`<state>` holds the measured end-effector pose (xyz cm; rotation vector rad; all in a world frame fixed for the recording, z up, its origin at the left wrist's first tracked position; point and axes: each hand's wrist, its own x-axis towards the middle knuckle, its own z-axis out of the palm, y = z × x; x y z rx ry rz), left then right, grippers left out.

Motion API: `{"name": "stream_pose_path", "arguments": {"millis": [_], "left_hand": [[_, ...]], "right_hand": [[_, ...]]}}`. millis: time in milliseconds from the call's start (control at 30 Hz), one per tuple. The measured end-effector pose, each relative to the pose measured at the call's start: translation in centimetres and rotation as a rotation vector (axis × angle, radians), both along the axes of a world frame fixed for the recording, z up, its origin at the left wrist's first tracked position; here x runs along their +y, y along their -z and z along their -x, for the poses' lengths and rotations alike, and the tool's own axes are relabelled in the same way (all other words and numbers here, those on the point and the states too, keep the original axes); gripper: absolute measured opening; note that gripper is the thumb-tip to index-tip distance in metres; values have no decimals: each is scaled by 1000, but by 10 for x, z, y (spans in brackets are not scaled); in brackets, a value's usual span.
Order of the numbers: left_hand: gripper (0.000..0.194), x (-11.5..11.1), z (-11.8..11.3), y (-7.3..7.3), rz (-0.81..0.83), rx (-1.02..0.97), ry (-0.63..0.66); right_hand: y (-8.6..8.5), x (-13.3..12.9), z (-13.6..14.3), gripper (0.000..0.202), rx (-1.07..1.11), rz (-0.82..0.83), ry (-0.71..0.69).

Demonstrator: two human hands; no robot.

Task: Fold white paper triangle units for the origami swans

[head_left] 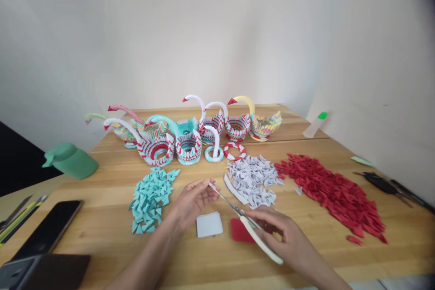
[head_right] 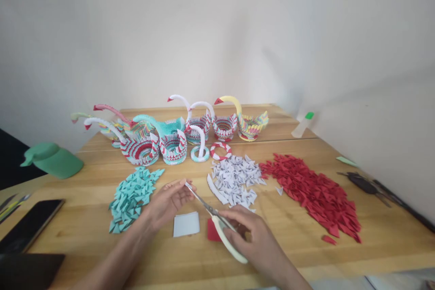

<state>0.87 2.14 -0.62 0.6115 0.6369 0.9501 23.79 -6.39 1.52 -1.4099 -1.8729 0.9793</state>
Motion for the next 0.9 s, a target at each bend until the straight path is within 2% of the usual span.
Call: {"name": "stream_pose_path", "arguments": {"millis": [200,333,500,600,733,800,900], "left_hand": [[23,1,0,1,-27,33,3],[27,0,-2,2,-93,126,-28],[27,0,-5,4,-74,124,-85],[28,1,-5,6,-67,141,-109],[27,4,-1,5,-44,102,-178],[28,6,2,4,-9,82,-217],[29,7,3,7,6,76,-191]], "right_hand": [[2,1,-1,25,-31,-38,8],[2,-3,3,28,-129,-227,-10],[8,-7,14,32,-266,-515,8],[11,-7,19,34,-313,-580,6],[16,-12,16,36,-274,-592,-18],[19,-15,6,34,-280,-582,43],[28,-20,-23,30,-386,-577,268]]}}
